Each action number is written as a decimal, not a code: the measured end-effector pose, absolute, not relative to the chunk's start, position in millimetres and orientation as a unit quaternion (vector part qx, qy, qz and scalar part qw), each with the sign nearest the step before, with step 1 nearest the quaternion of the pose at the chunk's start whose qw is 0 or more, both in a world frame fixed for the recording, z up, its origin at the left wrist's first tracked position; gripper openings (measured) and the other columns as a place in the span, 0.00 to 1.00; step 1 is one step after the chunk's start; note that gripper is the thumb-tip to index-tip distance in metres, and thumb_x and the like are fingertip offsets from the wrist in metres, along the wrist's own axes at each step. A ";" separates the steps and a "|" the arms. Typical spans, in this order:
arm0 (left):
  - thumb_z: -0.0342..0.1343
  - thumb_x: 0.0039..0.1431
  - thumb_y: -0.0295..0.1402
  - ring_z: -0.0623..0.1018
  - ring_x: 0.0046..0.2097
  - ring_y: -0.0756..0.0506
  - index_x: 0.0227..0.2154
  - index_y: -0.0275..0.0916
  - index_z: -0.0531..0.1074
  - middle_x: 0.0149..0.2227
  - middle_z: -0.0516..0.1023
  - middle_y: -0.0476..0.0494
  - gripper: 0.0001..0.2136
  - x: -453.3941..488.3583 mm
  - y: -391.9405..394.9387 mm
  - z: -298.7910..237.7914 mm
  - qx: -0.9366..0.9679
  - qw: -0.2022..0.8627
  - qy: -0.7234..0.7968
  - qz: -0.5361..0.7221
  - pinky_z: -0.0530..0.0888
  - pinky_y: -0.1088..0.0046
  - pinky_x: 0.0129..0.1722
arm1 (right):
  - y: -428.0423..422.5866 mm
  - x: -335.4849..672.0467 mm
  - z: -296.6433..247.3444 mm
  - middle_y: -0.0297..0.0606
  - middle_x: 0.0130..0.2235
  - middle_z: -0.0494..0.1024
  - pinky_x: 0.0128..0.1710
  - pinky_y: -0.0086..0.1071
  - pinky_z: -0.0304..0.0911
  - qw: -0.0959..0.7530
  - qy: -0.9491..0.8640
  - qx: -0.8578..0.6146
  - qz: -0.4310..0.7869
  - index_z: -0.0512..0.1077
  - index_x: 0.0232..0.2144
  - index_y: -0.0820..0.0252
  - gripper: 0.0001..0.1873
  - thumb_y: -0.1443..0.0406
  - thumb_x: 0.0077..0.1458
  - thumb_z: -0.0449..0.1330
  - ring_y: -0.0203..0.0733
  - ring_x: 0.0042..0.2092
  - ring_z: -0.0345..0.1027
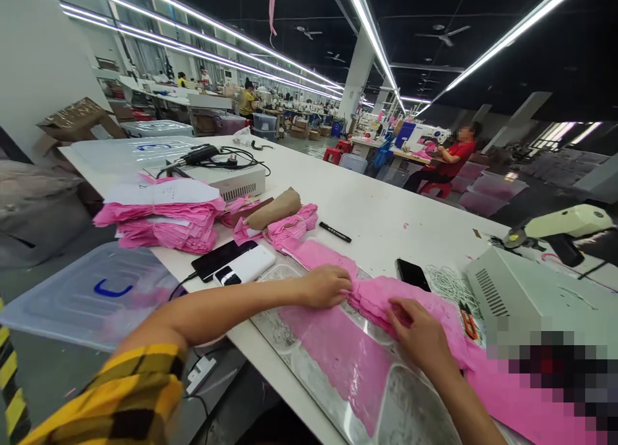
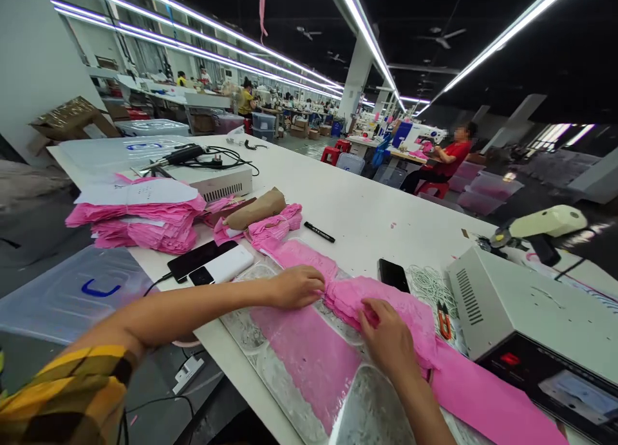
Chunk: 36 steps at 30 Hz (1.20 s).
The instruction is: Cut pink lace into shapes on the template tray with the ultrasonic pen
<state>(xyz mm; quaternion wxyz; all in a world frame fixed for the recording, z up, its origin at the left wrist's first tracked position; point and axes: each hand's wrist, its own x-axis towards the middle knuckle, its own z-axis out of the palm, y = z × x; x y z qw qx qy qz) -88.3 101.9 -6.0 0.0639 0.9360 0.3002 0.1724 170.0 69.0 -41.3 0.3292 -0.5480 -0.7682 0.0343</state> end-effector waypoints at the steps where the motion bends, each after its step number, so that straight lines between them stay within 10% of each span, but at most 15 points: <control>1: 0.55 0.60 0.28 0.76 0.48 0.42 0.38 0.37 0.75 0.45 0.78 0.38 0.06 -73.2 108.2 -9.2 0.934 0.062 0.308 0.169 0.72 0.67 0.49 | 74.3 169.1 -42.1 0.40 0.35 0.79 0.32 0.40 0.69 0.324 -0.769 -0.549 0.036 0.75 0.33 0.55 0.15 0.54 0.55 0.54 0.47 0.34 0.74; 36: 0.49 0.54 0.24 0.66 0.23 0.52 0.20 0.35 0.71 0.20 0.72 0.51 0.10 -41.4 149.3 4.5 0.930 0.138 0.317 0.122 0.60 0.77 0.26 | 85.8 171.2 -30.6 0.39 0.32 0.80 0.37 0.35 0.62 0.280 -0.715 -0.620 0.163 0.76 0.25 0.56 0.19 0.53 0.49 0.50 0.46 0.36 0.73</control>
